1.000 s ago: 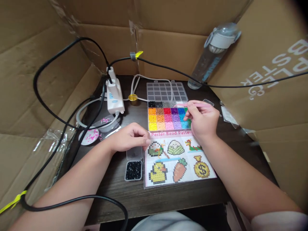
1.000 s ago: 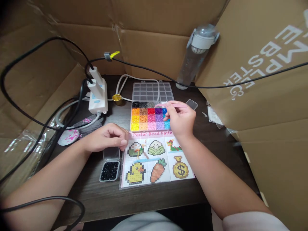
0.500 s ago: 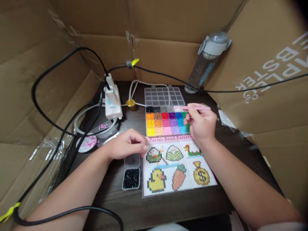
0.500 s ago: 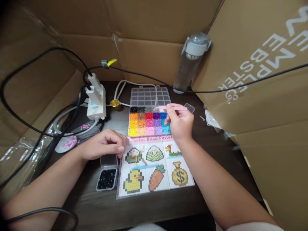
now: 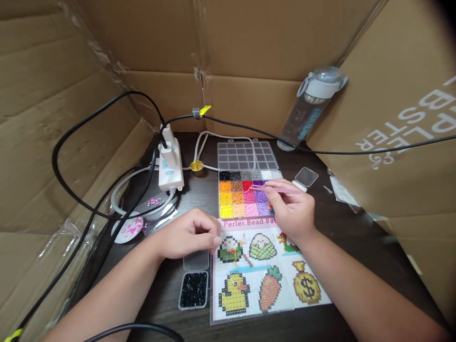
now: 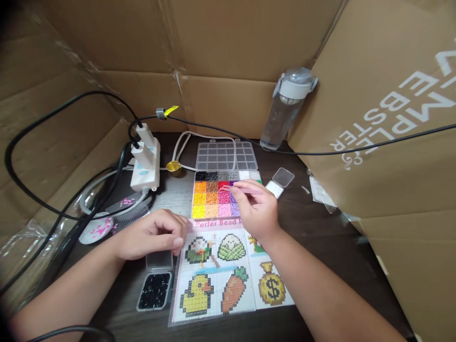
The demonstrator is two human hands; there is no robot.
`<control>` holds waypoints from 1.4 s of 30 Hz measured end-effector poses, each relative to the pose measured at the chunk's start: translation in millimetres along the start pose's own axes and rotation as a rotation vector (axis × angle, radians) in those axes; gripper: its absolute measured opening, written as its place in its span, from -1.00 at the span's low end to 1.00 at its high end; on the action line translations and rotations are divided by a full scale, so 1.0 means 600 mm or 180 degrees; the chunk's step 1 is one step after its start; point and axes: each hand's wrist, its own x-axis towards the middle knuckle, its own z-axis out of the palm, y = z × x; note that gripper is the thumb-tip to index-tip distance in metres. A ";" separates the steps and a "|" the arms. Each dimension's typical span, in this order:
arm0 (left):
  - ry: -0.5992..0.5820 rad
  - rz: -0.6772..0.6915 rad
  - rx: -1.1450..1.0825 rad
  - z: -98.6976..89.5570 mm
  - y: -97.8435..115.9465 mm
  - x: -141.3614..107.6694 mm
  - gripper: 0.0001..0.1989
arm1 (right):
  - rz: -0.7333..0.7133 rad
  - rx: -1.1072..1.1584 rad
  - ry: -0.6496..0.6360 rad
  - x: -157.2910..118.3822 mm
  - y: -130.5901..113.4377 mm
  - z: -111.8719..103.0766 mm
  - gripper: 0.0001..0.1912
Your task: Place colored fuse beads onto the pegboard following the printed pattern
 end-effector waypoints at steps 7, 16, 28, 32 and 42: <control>-0.0028 0.0040 0.0053 -0.003 0.003 0.002 -0.67 | 0.0303 0.0248 0.0179 0.012 0.003 -0.005 -0.83; -0.0088 0.0038 0.0109 -0.003 0.007 0.003 -0.69 | 0.0511 0.0538 0.0407 0.020 0.015 -0.007 -0.74; -0.0085 -0.0051 0.0144 -0.003 0.007 0.004 -0.70 | 0.0439 0.0731 0.0443 0.019 0.012 -0.006 -0.84; -0.0042 -0.0034 0.0132 -0.003 0.006 0.004 -0.71 | 0.0383 0.0713 0.0395 0.018 0.015 -0.005 -0.85; -0.0069 -0.0018 0.0143 -0.002 0.002 0.005 -0.70 | 0.0285 0.0817 0.0351 0.018 0.021 -0.002 -0.83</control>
